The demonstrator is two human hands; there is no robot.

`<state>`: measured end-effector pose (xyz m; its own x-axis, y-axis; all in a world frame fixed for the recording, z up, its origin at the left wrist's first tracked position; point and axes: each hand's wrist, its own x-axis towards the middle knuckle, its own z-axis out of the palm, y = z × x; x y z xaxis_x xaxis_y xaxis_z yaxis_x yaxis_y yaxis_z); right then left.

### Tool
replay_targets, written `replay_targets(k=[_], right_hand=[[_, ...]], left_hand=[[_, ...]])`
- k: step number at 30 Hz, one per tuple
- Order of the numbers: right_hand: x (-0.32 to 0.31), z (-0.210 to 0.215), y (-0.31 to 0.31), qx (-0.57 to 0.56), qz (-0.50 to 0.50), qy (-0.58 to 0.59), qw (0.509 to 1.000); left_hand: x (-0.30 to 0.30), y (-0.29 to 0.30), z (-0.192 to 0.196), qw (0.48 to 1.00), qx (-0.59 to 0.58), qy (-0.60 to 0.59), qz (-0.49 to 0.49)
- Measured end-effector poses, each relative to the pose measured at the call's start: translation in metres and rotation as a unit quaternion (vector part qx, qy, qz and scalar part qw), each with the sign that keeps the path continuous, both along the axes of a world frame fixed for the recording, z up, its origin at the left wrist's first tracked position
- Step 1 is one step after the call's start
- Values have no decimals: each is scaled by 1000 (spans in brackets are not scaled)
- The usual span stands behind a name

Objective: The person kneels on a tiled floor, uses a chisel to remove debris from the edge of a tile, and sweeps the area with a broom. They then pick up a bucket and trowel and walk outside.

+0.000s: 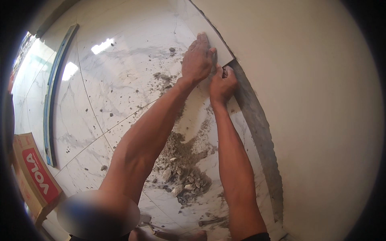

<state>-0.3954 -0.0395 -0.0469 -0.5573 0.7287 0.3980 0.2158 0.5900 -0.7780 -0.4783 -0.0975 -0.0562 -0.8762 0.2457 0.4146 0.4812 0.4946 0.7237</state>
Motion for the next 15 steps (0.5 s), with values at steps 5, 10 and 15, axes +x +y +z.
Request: replay_targets(k=[5,10,15], right_hand=[[2,3,-1,7,12,-11,1000],[0,1,0,8,2,-10,1000],[1,-4,2,47,9,-3,999]], left_hand=[[-1,1,0,999,11,-41,-7],[0,0,0,999,31,-38,-9],[3,0,-2,999,30,-31,-1]])
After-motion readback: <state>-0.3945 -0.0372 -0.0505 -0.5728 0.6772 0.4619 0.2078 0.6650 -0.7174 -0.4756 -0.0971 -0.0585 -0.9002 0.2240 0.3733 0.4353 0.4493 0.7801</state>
